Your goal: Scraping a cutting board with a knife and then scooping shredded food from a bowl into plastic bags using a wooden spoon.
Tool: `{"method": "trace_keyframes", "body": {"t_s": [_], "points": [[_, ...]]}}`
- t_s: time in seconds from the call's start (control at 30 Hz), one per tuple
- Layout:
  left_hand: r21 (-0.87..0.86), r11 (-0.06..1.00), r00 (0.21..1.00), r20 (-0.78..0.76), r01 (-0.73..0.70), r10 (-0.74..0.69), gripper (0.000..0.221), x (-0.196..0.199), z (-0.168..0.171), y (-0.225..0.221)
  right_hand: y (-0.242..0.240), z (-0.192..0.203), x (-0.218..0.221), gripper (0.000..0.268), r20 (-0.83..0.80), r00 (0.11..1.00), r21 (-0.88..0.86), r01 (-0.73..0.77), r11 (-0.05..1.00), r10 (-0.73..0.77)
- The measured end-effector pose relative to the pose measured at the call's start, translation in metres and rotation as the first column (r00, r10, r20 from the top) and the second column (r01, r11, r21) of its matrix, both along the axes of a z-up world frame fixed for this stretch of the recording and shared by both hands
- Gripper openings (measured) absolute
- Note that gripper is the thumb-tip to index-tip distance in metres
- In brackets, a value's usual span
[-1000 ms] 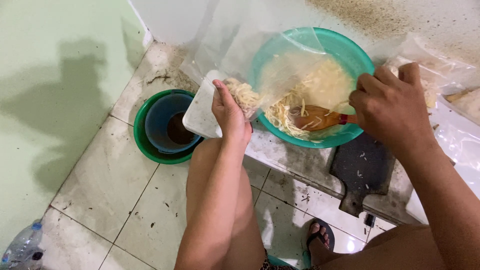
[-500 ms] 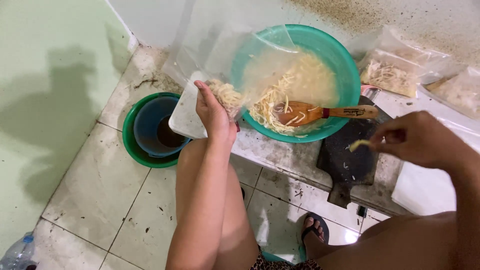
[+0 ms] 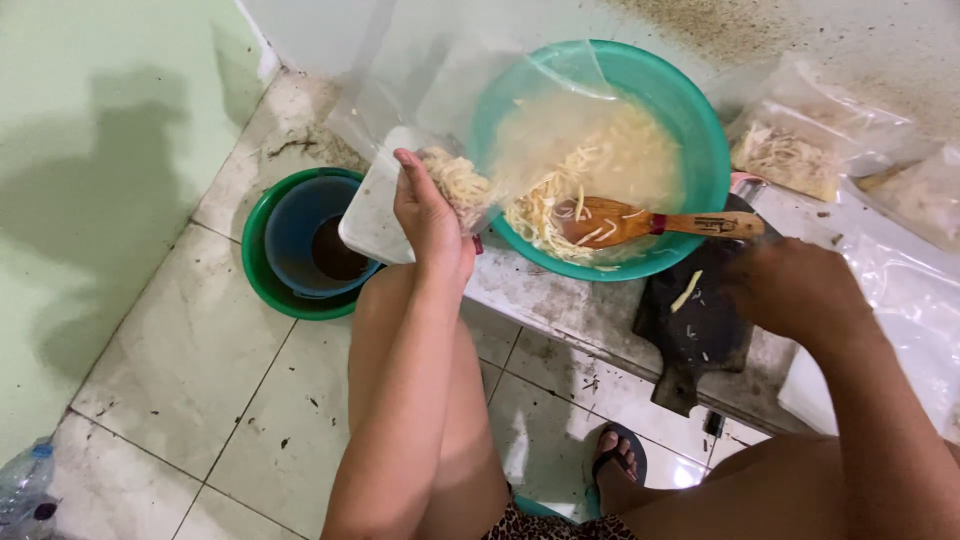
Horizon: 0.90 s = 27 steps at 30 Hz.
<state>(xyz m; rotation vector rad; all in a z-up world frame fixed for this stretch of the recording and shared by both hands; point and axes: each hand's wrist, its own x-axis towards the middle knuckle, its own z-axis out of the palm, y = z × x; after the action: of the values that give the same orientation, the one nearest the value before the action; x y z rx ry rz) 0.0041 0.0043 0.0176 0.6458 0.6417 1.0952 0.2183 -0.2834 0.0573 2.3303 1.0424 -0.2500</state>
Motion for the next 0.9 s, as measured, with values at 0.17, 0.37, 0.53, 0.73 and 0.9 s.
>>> {"method": "trace_keyframes", "body": {"t_s": [0.17, 0.37, 0.53, 0.73, 0.9], "points": [[0.026, 0.999, 0.998, -0.052, 0.023, -0.022, 0.053, 0.010, -0.004, 0.003, 0.047, 0.056, -0.022, 0.018, -0.362, 0.927, 0.330, 0.029, 0.944, 0.099], [-0.211, 0.977, 1.000, -0.018, -0.005, 0.001, 0.065, 0.019, -0.010, 0.013, 0.140, 0.040, -0.039, 0.014, -0.179, 0.835, 0.771, -0.209, 0.602, 0.520], [-0.363, 0.930, 0.998, -0.037, -0.058, 0.048, 0.077, 0.023, -0.014, 0.020, 0.196, 0.016, -0.059, 0.011, -0.055, 0.805, 0.760, -0.350, 0.547, 0.590], [-0.380, 0.924, 0.997, -0.069, -0.050, 0.026, 0.080, 0.030, -0.017, 0.023, 0.242, -0.021, -0.041, 0.029, 0.318, 0.678, 0.507, -0.712, 0.486, 0.663], [-0.381, 0.925, 0.994, -0.106, -0.019, -0.023, 0.077, 0.029, -0.019, 0.024, 0.241, -0.011, -0.041, 0.030, 0.163, 0.691, 0.528, -0.664, 0.530, 0.704]]}}
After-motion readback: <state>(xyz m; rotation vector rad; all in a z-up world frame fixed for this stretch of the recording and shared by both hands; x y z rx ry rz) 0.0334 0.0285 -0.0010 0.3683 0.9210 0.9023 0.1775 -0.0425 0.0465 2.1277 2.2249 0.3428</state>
